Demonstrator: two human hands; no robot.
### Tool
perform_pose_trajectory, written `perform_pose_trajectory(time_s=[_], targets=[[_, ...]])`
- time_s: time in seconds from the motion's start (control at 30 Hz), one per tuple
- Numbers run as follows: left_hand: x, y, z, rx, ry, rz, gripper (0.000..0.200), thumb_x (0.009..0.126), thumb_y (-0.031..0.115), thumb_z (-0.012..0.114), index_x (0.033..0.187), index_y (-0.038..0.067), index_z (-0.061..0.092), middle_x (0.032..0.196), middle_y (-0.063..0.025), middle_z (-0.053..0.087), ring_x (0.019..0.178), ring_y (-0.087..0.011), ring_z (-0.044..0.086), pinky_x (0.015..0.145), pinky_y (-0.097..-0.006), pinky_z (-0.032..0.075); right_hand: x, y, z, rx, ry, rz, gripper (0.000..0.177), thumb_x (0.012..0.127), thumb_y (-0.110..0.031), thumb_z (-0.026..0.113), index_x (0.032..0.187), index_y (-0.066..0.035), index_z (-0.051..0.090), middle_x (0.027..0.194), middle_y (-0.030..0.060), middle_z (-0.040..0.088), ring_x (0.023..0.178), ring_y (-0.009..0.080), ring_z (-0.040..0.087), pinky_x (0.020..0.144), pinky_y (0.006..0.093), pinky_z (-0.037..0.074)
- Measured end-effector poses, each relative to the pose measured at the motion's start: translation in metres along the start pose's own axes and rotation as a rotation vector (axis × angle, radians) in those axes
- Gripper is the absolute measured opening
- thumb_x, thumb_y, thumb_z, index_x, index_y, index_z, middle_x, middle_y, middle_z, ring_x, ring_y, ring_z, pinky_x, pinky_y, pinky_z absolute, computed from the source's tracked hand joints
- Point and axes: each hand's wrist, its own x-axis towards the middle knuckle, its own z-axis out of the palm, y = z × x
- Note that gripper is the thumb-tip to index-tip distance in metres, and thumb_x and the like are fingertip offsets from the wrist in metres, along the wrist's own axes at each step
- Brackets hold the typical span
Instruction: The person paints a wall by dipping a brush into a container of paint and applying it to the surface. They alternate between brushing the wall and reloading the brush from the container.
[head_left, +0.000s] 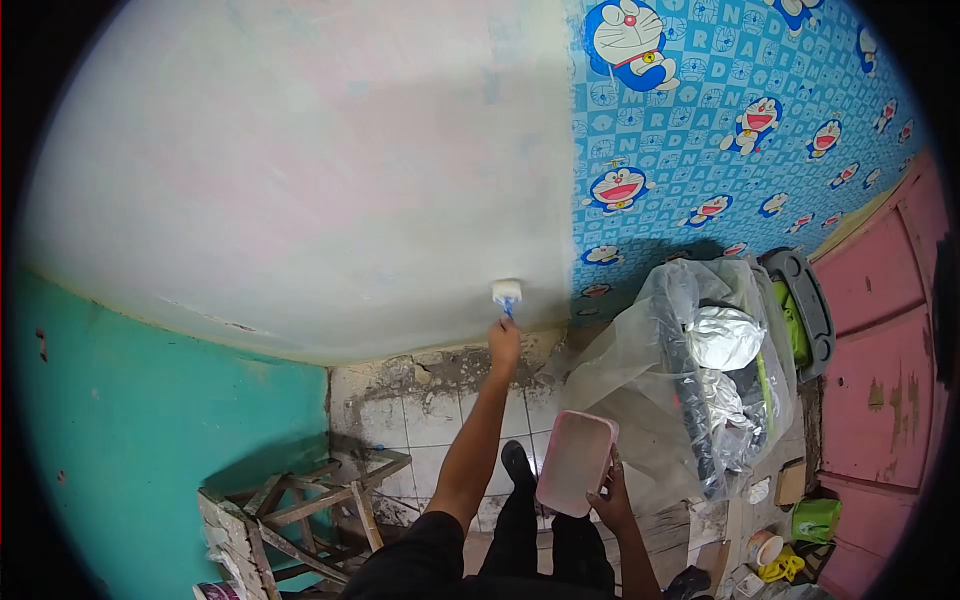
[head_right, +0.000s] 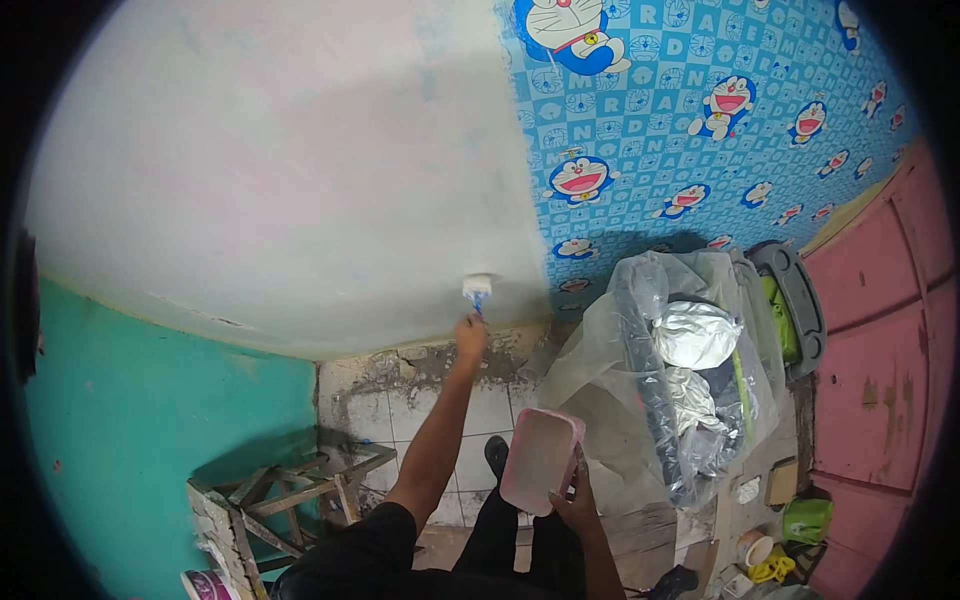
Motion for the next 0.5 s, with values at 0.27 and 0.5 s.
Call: perform_pose_trajectory(time_s=[0.27, 0.5], targets=[[-0.054, 0.283, -0.1, -0.467, 0.012, 0.104, 0.036, 0.102, 0.027, 0.04, 0.097, -0.005, 0.057, 0.062, -0.0005, 0.048, 0.054, -0.0063, 0.039, 0.049, -0.0223, 0.031, 0.0, -0.006, -0.001, 0.003, -0.002, -0.032, 0.098, 0.073, -0.011, 0.065, 0.152, -0.013, 0.008, 0.145, 0.0145, 0.031, 0.121, 0.029, 0.048, 0.093, 0.0411, 0.049], [-0.053, 0.311, -0.093, -0.388, 0.181, 0.485, 0.029, 0.103, 0.026, 0.04, 0.099, 0.002, 0.054, 0.065, 0.0017, 0.044, 0.058, -0.0058, 0.037, 0.052, -0.0215, 0.029, 0.001, -0.009, 0.0, 0.004, -0.038, -0.041, 0.098, 0.073, -0.008, 0.065, 0.152, -0.015, 0.006, 0.146, 0.014, 0.031, 0.125, 0.0295, 0.045, 0.094, 0.0415, 0.047]])
